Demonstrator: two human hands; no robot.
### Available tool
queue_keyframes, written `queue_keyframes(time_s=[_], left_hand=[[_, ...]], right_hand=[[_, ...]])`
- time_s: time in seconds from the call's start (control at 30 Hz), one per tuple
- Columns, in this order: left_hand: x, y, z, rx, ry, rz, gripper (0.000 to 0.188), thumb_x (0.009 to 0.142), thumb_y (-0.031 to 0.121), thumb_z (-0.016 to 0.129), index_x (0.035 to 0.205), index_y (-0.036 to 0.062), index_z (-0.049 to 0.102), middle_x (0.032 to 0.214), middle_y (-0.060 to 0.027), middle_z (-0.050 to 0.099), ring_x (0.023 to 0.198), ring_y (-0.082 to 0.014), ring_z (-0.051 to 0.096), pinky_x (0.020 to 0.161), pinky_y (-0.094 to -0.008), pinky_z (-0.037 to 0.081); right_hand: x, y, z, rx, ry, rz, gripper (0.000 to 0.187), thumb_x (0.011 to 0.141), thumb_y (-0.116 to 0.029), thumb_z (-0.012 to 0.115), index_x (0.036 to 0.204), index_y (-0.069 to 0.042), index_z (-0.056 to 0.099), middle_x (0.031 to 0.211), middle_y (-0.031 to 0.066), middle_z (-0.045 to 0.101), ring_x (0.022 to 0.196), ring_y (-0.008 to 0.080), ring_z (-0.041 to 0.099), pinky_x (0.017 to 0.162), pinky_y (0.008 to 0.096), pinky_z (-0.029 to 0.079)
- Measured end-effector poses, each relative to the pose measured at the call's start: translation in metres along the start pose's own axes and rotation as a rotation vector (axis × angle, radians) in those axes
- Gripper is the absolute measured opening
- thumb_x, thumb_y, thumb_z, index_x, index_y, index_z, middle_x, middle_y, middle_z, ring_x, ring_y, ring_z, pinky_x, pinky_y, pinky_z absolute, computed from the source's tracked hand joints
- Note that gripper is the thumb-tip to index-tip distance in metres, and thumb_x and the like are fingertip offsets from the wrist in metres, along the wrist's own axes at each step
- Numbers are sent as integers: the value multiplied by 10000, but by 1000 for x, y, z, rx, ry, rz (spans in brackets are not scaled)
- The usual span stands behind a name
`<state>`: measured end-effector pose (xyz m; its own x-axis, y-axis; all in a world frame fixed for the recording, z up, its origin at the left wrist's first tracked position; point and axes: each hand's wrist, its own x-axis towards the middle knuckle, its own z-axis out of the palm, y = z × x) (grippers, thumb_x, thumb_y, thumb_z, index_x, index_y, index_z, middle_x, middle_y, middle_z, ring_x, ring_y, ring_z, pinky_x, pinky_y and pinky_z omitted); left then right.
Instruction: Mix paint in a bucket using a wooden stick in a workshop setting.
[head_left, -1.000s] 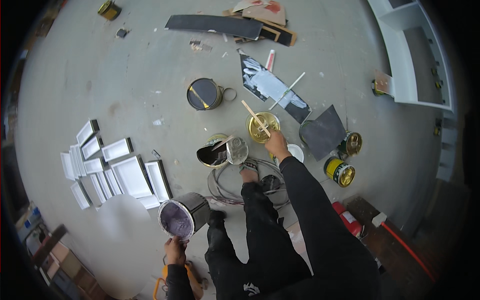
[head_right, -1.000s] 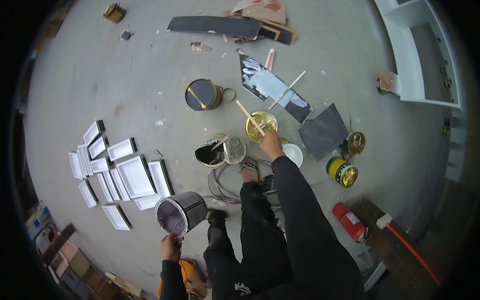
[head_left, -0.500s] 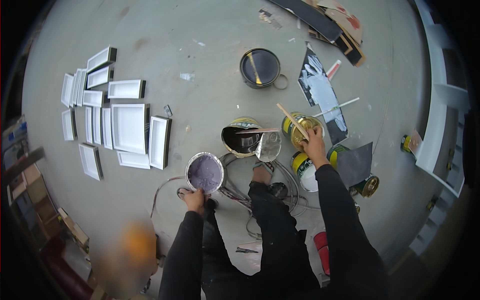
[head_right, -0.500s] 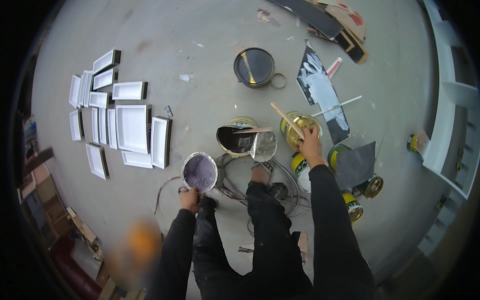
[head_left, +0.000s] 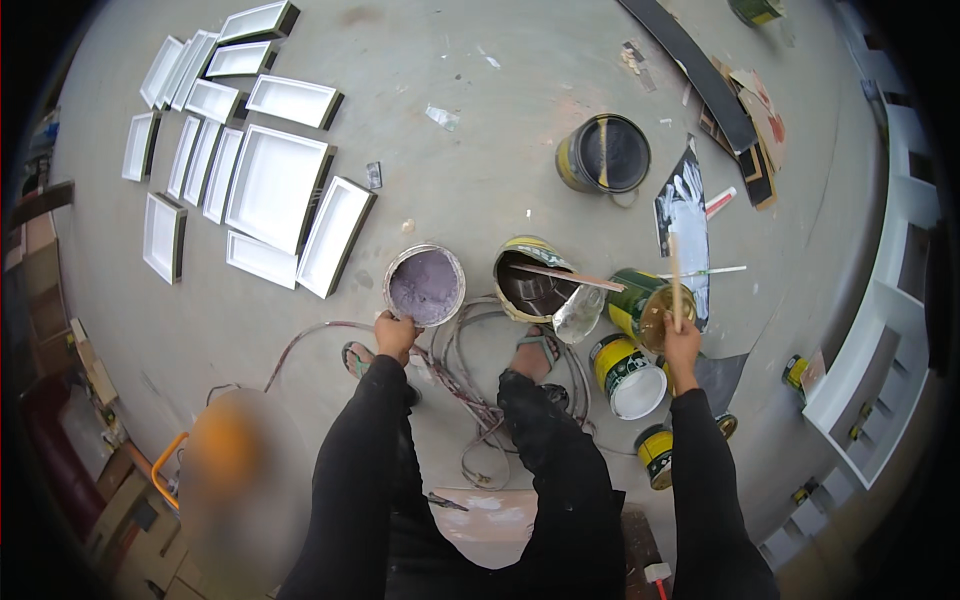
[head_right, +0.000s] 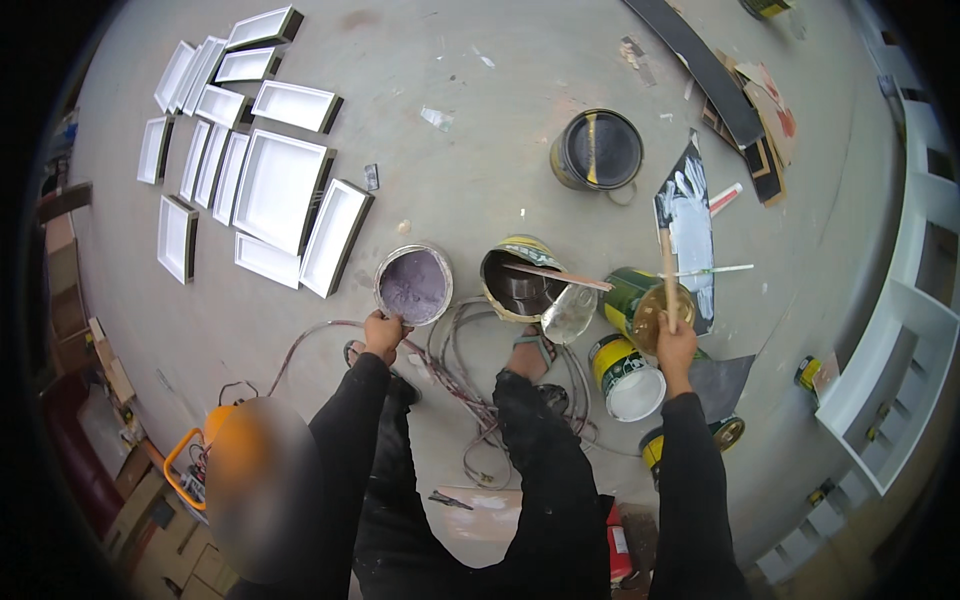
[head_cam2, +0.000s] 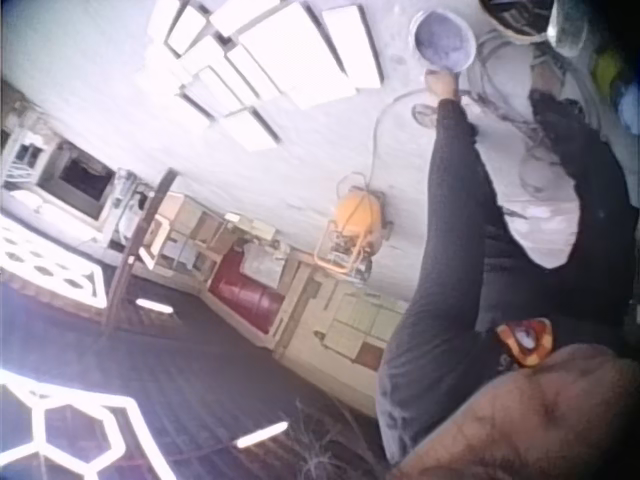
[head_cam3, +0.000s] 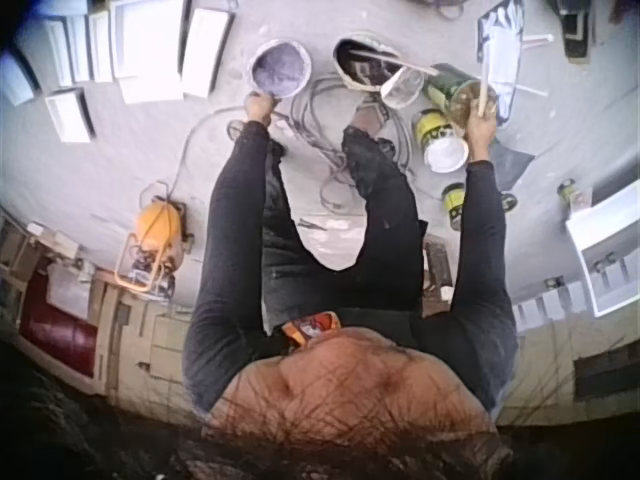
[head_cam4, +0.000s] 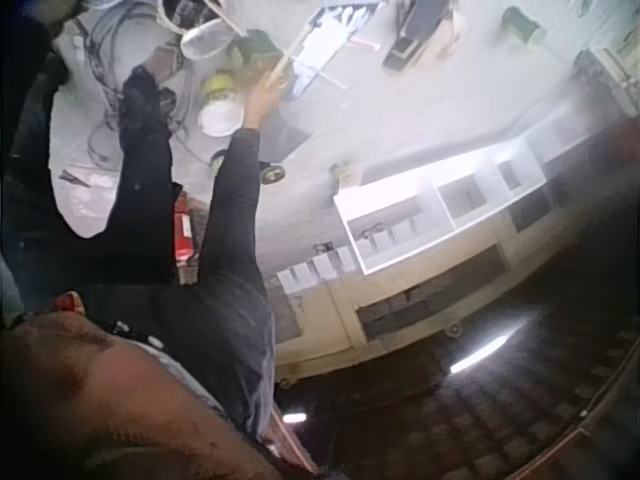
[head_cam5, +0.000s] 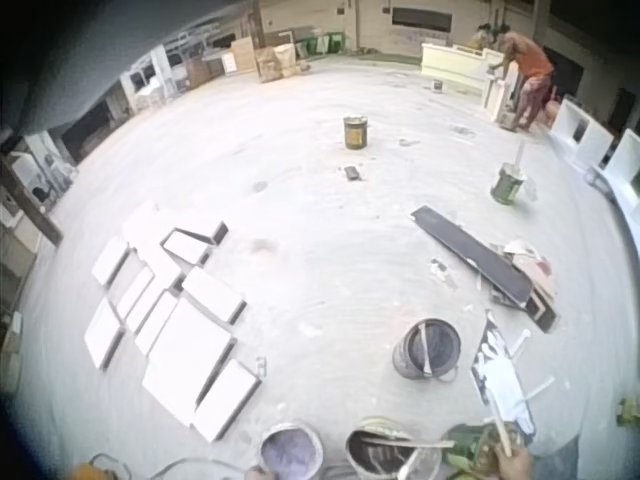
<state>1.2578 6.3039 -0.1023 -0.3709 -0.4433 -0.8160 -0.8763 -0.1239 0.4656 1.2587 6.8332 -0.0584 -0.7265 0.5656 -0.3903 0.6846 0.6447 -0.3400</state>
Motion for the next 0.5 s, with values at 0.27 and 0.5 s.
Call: queue_keyframes(time_s=[0.27, 0.5], left_hand=[[32, -27, -35, 17, 184, -1, 355, 863, 78, 621, 1120, -105, 460, 936, -181, 586, 734, -261, 656, 606, -347, 573], [10, -9, -51, -404, -24, -300, 400, 887, 285, 641, 1047, -42, 476, 911, -151, 572, 671, -228, 621, 510, -328, 517]], right_hand=[[-87, -62, -79, 109, 171, -31, 304, 863, -259, 669, 912, 40, 664, 709, 96, 643, 685, 118, 556, 655, 319, 466], [-182, -146, -157, 282, 158, -84, 178, 889, -130, 654, 858, 45, 646, 755, 12, 613, 712, 81, 531, 652, 239, 439]])
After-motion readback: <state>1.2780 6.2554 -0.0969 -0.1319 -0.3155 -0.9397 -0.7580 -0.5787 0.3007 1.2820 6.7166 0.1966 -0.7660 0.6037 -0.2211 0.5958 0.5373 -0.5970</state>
